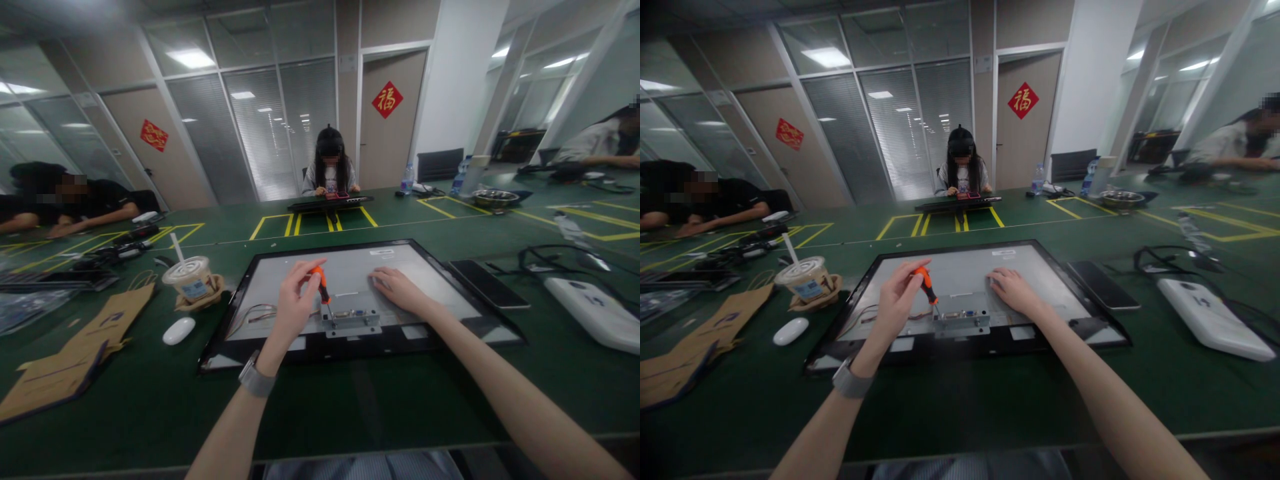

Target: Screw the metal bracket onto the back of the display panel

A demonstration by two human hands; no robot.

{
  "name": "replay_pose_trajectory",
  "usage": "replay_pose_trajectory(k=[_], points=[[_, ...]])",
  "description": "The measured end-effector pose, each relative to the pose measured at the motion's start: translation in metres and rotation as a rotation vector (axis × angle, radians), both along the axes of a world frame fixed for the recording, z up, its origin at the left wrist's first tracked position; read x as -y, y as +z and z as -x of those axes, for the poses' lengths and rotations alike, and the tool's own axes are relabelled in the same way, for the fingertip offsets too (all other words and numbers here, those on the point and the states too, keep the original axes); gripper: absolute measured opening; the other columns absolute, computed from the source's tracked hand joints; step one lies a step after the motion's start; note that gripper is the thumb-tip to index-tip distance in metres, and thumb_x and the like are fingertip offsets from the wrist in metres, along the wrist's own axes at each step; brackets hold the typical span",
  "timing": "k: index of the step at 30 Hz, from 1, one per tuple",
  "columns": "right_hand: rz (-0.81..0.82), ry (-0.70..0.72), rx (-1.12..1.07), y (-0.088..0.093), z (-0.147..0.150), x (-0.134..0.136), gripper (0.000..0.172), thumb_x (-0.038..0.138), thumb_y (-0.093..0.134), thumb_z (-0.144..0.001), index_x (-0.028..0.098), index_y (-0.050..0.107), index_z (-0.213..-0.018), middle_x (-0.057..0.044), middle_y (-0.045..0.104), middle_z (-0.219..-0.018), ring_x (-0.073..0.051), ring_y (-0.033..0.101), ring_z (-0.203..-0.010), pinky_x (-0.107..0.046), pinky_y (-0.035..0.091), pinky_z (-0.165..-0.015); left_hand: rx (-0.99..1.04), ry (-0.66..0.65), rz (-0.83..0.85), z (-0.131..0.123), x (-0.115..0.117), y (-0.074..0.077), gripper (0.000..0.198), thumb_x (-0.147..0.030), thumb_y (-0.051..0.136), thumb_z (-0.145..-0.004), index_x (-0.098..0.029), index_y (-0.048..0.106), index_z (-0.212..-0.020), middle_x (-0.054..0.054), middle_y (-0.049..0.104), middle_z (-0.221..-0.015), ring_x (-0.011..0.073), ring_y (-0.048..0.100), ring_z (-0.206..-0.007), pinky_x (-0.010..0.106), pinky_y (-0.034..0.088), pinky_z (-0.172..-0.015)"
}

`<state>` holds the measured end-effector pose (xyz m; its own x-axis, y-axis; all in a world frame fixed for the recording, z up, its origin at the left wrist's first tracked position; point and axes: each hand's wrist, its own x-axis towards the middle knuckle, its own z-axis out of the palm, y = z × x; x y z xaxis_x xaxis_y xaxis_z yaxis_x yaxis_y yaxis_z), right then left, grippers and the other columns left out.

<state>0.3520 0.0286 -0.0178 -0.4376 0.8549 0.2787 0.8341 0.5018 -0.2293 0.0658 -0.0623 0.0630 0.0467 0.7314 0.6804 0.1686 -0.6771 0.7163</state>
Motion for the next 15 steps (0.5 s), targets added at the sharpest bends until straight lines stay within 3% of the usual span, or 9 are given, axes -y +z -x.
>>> replay_pose_trajectory(k=[4, 10, 15], points=[[0.000, 0.009, -0.013, -0.0018, -0.0001, -0.0015, 0.038, 0.025, 0.046, -0.097, 0.019, 0.066, -0.130, -0.016, 0.064, -0.135, -0.030, 0.060, -0.124, -0.048, 0.044, -0.109, -0.002, 0.063, -0.031, -0.0025, 0.0026, 0.0023, 0.018, -0.029, 0.068, -0.088, -0.022, 0.078, -0.102, 0.004, 0.057, -0.088, 0.0167, 0.059, -0.082, 0.029, 0.053, -0.076], [0.010, 0.000, -0.002, -0.0018, -0.0002, -0.0010, 0.039, 0.026, 0.045, -0.098, 0.018, 0.065, -0.131, -0.016, 0.063, -0.137, -0.031, 0.059, -0.125, -0.049, 0.043, -0.110, 0.020, 0.004, 0.021, -0.0017, 0.0066, 0.0064, 0.027, -0.033, 0.055, -0.097, -0.020, 0.076, -0.109, 0.009, 0.070, -0.102, 0.0198, 0.067, -0.093, 0.033, 0.055, -0.084], [0.011, -0.001, 0.005, 0.0005, 0.0005, 0.0004, 0.041, 0.027, 0.044, -0.099, 0.016, 0.064, -0.132, -0.017, 0.062, -0.138, -0.031, 0.059, -0.126, -0.047, 0.043, -0.110, 0.070, 0.079, 0.020, -0.0033, 0.0023, 0.0023, 0.016, -0.028, 0.069, -0.088, -0.020, 0.078, -0.098, 0.005, 0.069, -0.088, 0.0169, 0.066, -0.080, 0.029, 0.056, -0.076]])
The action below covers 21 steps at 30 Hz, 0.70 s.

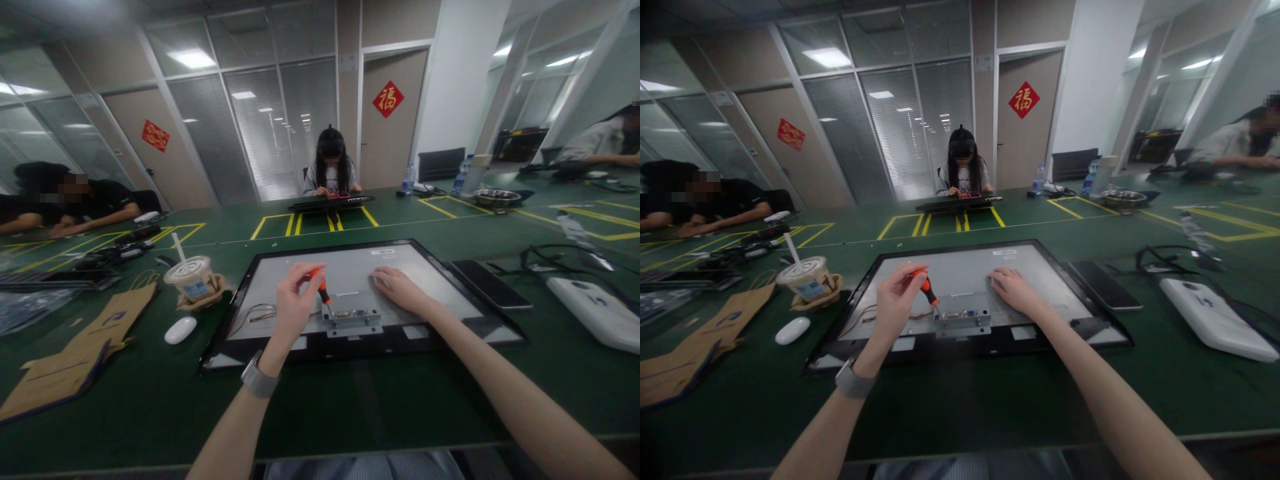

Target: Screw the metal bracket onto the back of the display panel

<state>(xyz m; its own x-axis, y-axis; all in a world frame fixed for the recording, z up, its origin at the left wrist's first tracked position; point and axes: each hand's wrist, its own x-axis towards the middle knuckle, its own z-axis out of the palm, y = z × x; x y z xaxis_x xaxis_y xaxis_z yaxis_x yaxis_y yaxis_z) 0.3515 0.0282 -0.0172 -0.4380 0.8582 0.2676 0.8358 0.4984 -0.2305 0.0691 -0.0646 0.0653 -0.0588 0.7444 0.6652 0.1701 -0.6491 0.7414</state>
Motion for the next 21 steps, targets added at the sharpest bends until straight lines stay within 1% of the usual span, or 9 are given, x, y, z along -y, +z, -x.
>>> replay_pose_trajectory(k=[2, 3, 5, 7, 10, 12, 14, 18, 21], points=[[0.002, 0.008, -0.002, 0.0005, 0.0001, 0.0000, 0.041, 0.026, 0.045, -0.098, 0.015, 0.064, -0.132, -0.018, 0.062, -0.138, -0.032, 0.059, -0.125, -0.047, 0.043, -0.110, -0.009, 0.050, -0.053, 0.0001, -0.0005, 0.0001, 0.012, -0.027, 0.072, -0.085, -0.021, 0.079, -0.093, 0.004, 0.066, -0.088, 0.0163, 0.064, -0.079, 0.028, 0.055, -0.073], [0.001, 0.010, -0.006, 0.0007, 0.0001, 0.0000, 0.040, 0.026, 0.045, -0.098, 0.015, 0.065, -0.132, -0.018, 0.062, -0.137, -0.032, 0.059, -0.125, -0.048, 0.043, -0.109, -0.016, 0.056, -0.069, 0.0004, -0.0002, 0.0006, 0.013, -0.027, 0.070, -0.086, -0.022, 0.079, -0.094, 0.005, 0.067, -0.091, 0.0169, 0.064, -0.083, 0.029, 0.054, -0.076], [-0.002, 0.014, -0.014, 0.0008, 0.0000, -0.0001, 0.040, 0.026, 0.045, -0.098, 0.017, 0.065, -0.131, -0.017, 0.063, -0.136, -0.032, 0.059, -0.125, -0.049, 0.044, -0.109, -0.025, 0.027, -0.073, 0.0012, 0.0009, 0.0020, 0.019, -0.028, 0.063, -0.092, -0.022, 0.079, -0.098, 0.007, 0.070, -0.101, 0.0192, 0.066, -0.094, 0.031, 0.054, -0.084], [-0.001, 0.013, -0.017, 0.0011, 0.0000, 0.0002, 0.039, 0.026, 0.045, -0.098, 0.018, 0.066, -0.130, -0.017, 0.063, -0.136, -0.032, 0.060, -0.124, -0.049, 0.044, -0.109, -0.017, -0.027, -0.036, 0.0017, 0.0018, 0.0025, 0.024, -0.028, 0.056, -0.096, -0.022, 0.078, -0.105, 0.009, 0.073, -0.107, 0.0205, 0.068, -0.098, 0.034, 0.054, -0.089], [0.007, 0.004, -0.008, 0.0023, 0.0004, 0.0013, 0.040, 0.027, 0.045, -0.098, 0.018, 0.065, -0.131, -0.017, 0.062, -0.137, -0.032, 0.059, -0.126, -0.049, 0.043, -0.110, -0.014, -0.021, 0.000, 0.0014, 0.0015, 0.0014, 0.022, -0.027, 0.060, -0.094, -0.021, 0.077, -0.106, 0.007, 0.073, -0.096, 0.0191, 0.069, -0.088, 0.032, 0.055, -0.082], [0.009, 0.001, -0.004, 0.0030, 0.0008, 0.0019, 0.040, 0.026, 0.044, -0.099, 0.017, 0.065, -0.132, -0.017, 0.062, -0.138, -0.032, 0.059, -0.126, -0.048, 0.043, -0.110, -0.036, 0.033, -0.036, 0.0012, 0.0007, 0.0005, 0.017, -0.025, 0.067, -0.089, -0.021, 0.078, -0.101, 0.005, 0.069, -0.089, 0.0172, 0.065, -0.082, 0.030, 0.054, -0.078], [0.007, 0.004, -0.001, 0.0028, 0.0010, 0.0018, 0.040, 0.026, 0.044, -0.099, 0.016, 0.065, -0.132, -0.017, 0.062, -0.137, -0.031, 0.059, -0.126, -0.047, 0.043, -0.110, -0.059, 0.054, -0.069, 0.0016, 0.0003, 0.0002, 0.017, -0.025, 0.067, -0.088, -0.021, 0.078, -0.101, 0.004, 0.065, -0.089, 0.0165, 0.063, -0.082, 0.029, 0.052, -0.078], [0.012, -0.002, -0.008, -0.0001, 0.0001, -0.0004, 0.040, 0.026, 0.045, -0.098, 0.016, 0.065, -0.132, -0.017, 0.062, -0.138, -0.031, 0.059, -0.126, -0.048, 0.042, -0.111, -0.047, -0.036, -0.043, 0.0035, 0.0002, 0.0004, 0.029, -0.025, 0.054, -0.094, -0.020, 0.075, -0.113, 0.008, 0.065, -0.108, 0.0184, 0.065, -0.093, 0.031, 0.053, -0.082], [0.012, -0.008, -0.021, -0.0020, -0.0008, -0.0018, 0.040, 0.027, 0.045, -0.098, 0.019, 0.065, -0.131, -0.016, 0.063, -0.137, -0.031, 0.059, -0.126, -0.049, 0.042, -0.110, -0.030, -0.075, -0.015, 0.0038, 0.0003, 0.0003, 0.031, -0.022, 0.052, -0.093, -0.020, 0.074, -0.115, 0.009, 0.066, -0.116, 0.0193, 0.067, -0.098, 0.031, 0.054, -0.084]])
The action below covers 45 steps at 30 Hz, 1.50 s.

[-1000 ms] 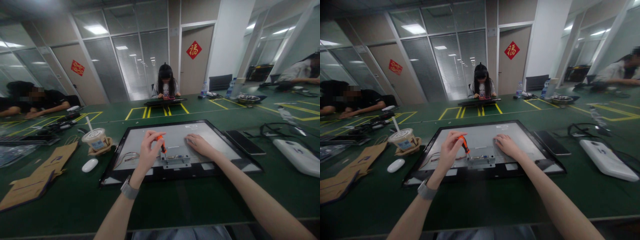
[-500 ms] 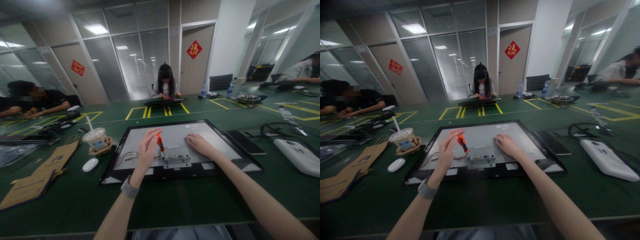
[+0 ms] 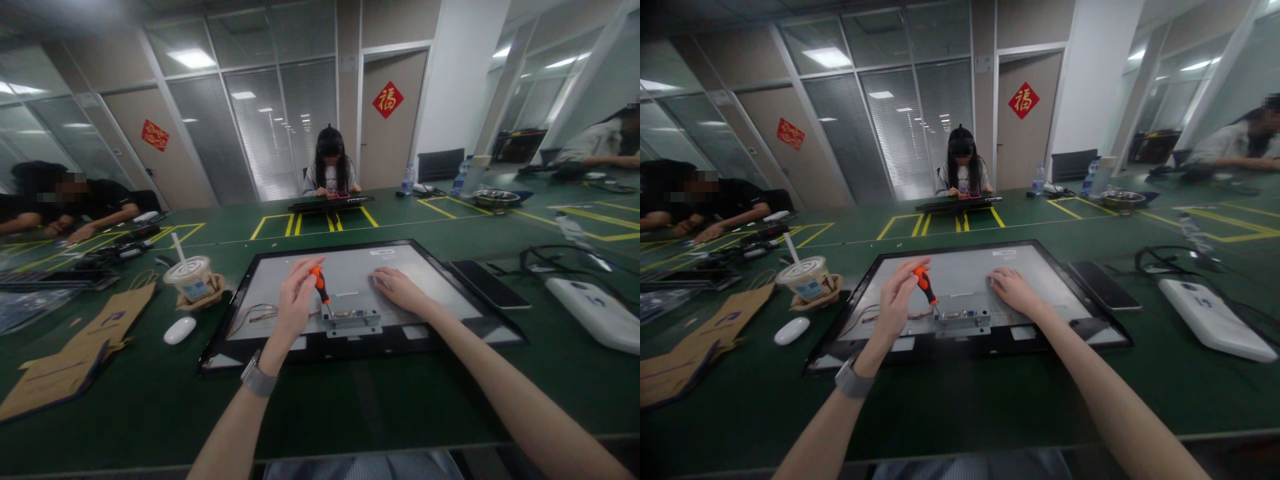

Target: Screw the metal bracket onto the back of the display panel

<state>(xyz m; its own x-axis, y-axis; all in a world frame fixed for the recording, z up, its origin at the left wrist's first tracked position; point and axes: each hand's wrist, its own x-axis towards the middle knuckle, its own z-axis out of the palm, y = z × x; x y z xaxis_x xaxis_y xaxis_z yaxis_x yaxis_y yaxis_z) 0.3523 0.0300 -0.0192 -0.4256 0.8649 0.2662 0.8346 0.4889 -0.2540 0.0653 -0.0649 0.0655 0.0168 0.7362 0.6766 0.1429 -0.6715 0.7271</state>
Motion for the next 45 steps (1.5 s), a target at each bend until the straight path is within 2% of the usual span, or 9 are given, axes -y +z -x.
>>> replay_pose_trajectory(k=[5, 10, 17, 25, 31, 36, 41, 45], points=[[-0.006, 0.008, 0.020, 0.0002, -0.0002, 0.0002, 0.041, 0.027, 0.044, -0.098, 0.017, 0.065, -0.132, -0.016, 0.062, -0.138, -0.032, 0.058, -0.127, -0.049, 0.042, -0.110, -0.038, -0.019, 0.029, -0.0030, -0.0002, -0.0006, 0.030, -0.021, 0.055, -0.094, -0.020, 0.070, -0.121, 0.008, 0.069, -0.108, 0.0184, 0.068, -0.094, 0.032, 0.055, -0.086], [-0.019, 0.016, 0.007, 0.0007, 0.0004, 0.0010, 0.040, 0.026, 0.045, -0.098, 0.017, 0.065, -0.131, -0.016, 0.063, -0.135, -0.031, 0.060, -0.124, -0.047, 0.044, -0.109, -0.104, 0.098, -0.065, -0.0043, -0.0004, -0.0028, 0.020, -0.023, 0.069, -0.088, -0.021, 0.075, -0.107, 0.004, 0.061, -0.090, 0.0161, 0.061, -0.082, 0.029, 0.053, -0.079], [-0.024, 0.021, 0.013, 0.0018, 0.0002, 0.0018, 0.039, 0.026, 0.044, -0.099, 0.016, 0.066, -0.130, -0.017, 0.063, -0.136, -0.031, 0.060, -0.124, -0.048, 0.044, -0.109, -0.105, 0.046, -0.081, -0.0012, 0.0015, -0.0013, 0.032, -0.019, 0.048, -0.097, -0.021, 0.071, -0.119, 0.007, 0.063, -0.104, 0.0188, 0.063, -0.096, 0.032, 0.052, -0.085], [-0.028, 0.024, 0.018, 0.0017, 0.0000, 0.0010, 0.039, 0.026, 0.045, -0.098, 0.017, 0.065, -0.130, -0.017, 0.064, -0.135, -0.031, 0.060, -0.123, -0.048, 0.045, -0.108, -0.087, 0.089, -0.073, -0.0041, -0.0010, -0.0029, 0.019, -0.024, 0.067, -0.089, -0.021, 0.076, -0.106, 0.003, 0.055, -0.091, 0.0162, 0.058, -0.081, 0.031, 0.053, -0.077], [-0.037, 0.031, 0.023, -0.0022, -0.0017, -0.0019, 0.039, 0.026, 0.045, -0.098, 0.018, 0.065, -0.130, -0.016, 0.064, -0.135, -0.030, 0.060, -0.123, -0.048, 0.044, -0.108, -0.088, 0.015, -0.063, -0.0036, 0.0022, 0.0001, 0.029, -0.023, 0.051, -0.097, -0.021, 0.072, -0.116, 0.007, 0.062, -0.102, 0.0172, 0.062, -0.090, 0.031, 0.053, -0.080], [-0.024, 0.011, 0.013, -0.0020, -0.0016, -0.0010, 0.039, 0.027, 0.045, -0.098, 0.019, 0.065, -0.131, -0.016, 0.063, -0.137, -0.031, 0.059, -0.125, -0.049, 0.043, -0.110, -0.069, 0.081, -0.049, -0.0048, 0.0004, -0.0029, 0.020, -0.027, 0.065, -0.091, -0.021, 0.075, -0.106, 0.005, 0.059, -0.093, 0.0172, 0.060, -0.085, 0.031, 0.054, -0.079], [-0.012, 0.010, 0.003, 0.0019, 0.0004, 0.0024, 0.039, 0.027, 0.045, -0.098, 0.019, 0.065, -0.131, -0.016, 0.063, -0.137, -0.031, 0.059, -0.125, -0.049, 0.042, -0.110, -0.073, 0.014, -0.022, -0.0047, 0.0025, -0.0018, 0.028, -0.027, 0.052, -0.099, -0.021, 0.072, -0.117, 0.009, 0.064, -0.112, 0.0194, 0.064, -0.100, 0.033, 0.053, -0.089], [-0.011, 0.016, 0.017, 0.0042, 0.0009, 0.0032, 0.040, 0.026, 0.044, -0.099, 0.016, 0.065, -0.131, -0.018, 0.062, -0.137, -0.031, 0.059, -0.125, -0.048, 0.043, -0.109, -0.059, 0.002, 0.001, -0.0048, 0.0004, -0.0036, 0.025, -0.028, 0.058, -0.096, -0.020, 0.072, -0.115, 0.007, 0.066, -0.099, 0.0182, 0.065, -0.090, 0.032, 0.054, -0.084]])
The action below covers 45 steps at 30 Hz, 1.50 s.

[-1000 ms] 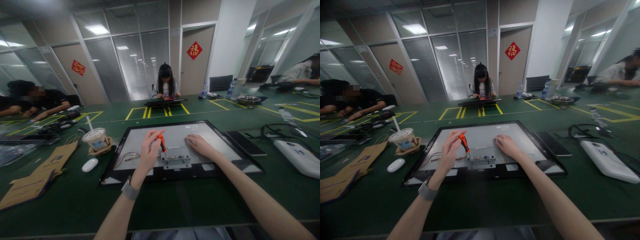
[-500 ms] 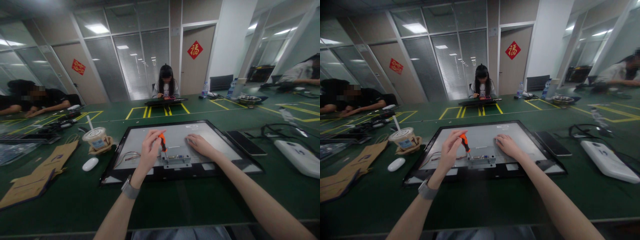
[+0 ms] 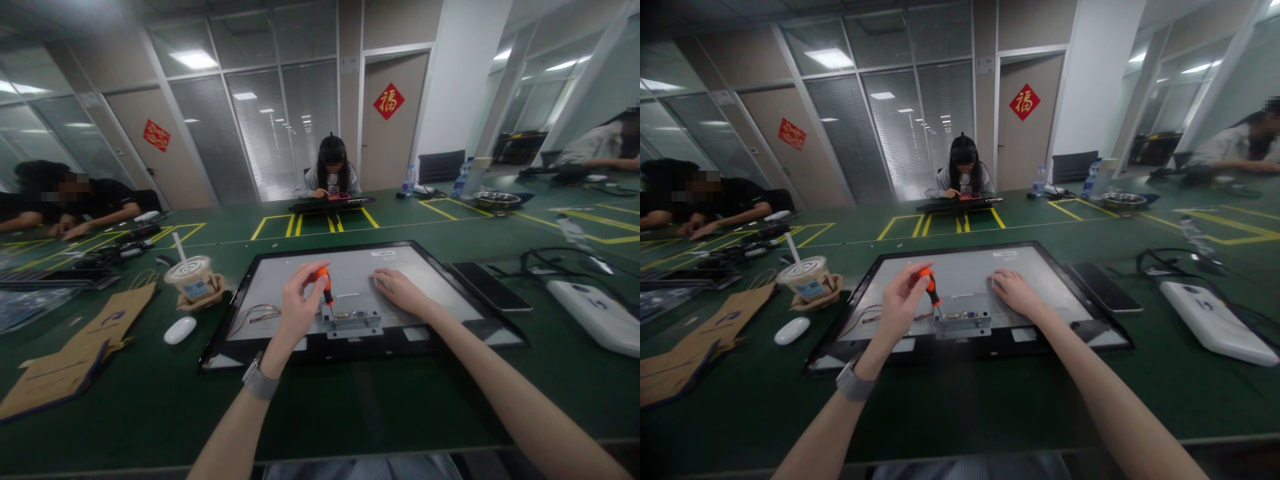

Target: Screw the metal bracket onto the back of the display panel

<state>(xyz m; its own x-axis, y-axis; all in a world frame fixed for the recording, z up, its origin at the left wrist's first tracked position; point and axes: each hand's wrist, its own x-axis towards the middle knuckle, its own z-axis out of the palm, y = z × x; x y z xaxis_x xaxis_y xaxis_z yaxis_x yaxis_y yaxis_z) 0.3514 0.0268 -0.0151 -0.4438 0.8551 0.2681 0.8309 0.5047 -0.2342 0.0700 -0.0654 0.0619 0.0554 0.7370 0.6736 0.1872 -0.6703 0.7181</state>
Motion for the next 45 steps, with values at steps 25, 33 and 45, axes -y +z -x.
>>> replay_pose_trajectory(k=[25, 33, 45], points=[[-0.002, -0.005, -0.007, -0.0023, -0.0010, -0.0011, 0.039, 0.026, 0.044, -0.099, 0.018, 0.065, -0.131, -0.016, 0.063, -0.137, -0.031, 0.060, -0.124, -0.049, 0.044, -0.108, 0.008, -0.007, -0.024, 0.0011, 0.0009, 0.0030, 0.024, -0.025, 0.057, -0.096, -0.020, 0.073, -0.113, 0.006, 0.065, -0.096, 0.0179, 0.064, -0.088, 0.032, 0.054, -0.083], [-0.008, -0.003, -0.005, -0.0034, -0.0014, -0.0022, 0.039, 0.027, 0.045, -0.099, 0.019, 0.065, -0.131, -0.015, 0.063, -0.136, -0.030, 0.059, -0.126, -0.048, 0.043, -0.109, -0.013, 0.010, -0.058, 0.0022, 0.0011, 0.0035, 0.026, -0.026, 0.056, -0.095, -0.022, 0.074, -0.114, 0.007, 0.062, -0.101, 0.0185, 0.062, -0.091, 0.032, 0.053, -0.082], [-0.025, -0.004, -0.008, -0.0048, -0.0003, -0.0034, 0.038, 0.025, 0.046, -0.098, 0.019, 0.066, -0.130, -0.016, 0.064, -0.135, -0.030, 0.060, -0.124, -0.047, 0.044, -0.108, -0.067, 0.169, -0.114, -0.0016, 0.0000, 0.0023, 0.012, -0.029, 0.075, -0.084, -0.020, 0.072, -0.091, 0.001, 0.056, -0.084, 0.0151, 0.056, -0.076, 0.026, 0.049, -0.070]])
